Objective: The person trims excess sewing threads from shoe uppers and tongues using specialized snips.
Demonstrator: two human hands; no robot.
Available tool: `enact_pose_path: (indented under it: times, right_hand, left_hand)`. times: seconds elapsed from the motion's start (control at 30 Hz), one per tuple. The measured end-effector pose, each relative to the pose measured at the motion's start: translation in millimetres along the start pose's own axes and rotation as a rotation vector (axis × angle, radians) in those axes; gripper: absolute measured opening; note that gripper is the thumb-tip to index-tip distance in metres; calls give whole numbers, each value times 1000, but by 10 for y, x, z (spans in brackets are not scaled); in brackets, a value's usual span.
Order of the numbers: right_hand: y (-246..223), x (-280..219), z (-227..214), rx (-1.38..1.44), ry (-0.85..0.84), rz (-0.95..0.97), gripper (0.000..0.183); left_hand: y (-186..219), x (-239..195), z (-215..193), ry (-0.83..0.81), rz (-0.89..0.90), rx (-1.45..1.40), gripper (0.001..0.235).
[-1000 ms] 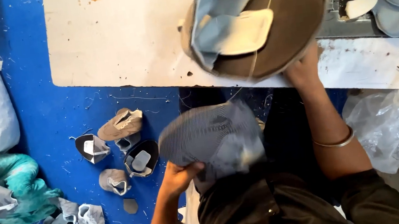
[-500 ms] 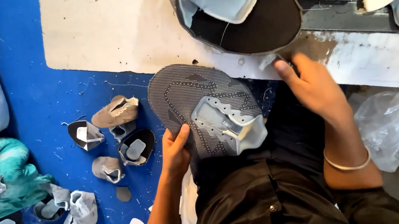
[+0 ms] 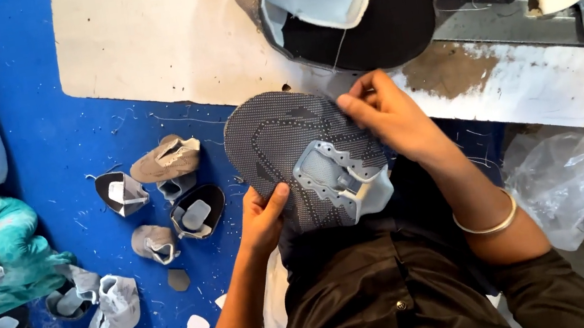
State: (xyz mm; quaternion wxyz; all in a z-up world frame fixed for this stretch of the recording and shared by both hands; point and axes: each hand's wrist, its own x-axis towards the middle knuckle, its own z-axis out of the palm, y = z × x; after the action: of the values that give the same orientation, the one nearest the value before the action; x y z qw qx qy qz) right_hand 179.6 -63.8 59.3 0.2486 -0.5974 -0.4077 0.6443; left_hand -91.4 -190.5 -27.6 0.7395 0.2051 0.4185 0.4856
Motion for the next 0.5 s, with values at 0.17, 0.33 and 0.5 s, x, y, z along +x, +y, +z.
enact_pose_path:
  times: [0.17, 0.33, 0.5]
  right_hand:
    - [276, 91, -1, 152, -4, -142, 32]
    - [352, 74, -26, 251, -43, -63, 29]
    - [433, 137, 35, 290, -56, -172, 28]
  left_hand:
    - [31, 15, -3, -34, 11, 26, 36]
    - [80, -11, -19, -66, -17, 149, 34]
    - [-67, -64, -164, -149, 7, 263, 30]
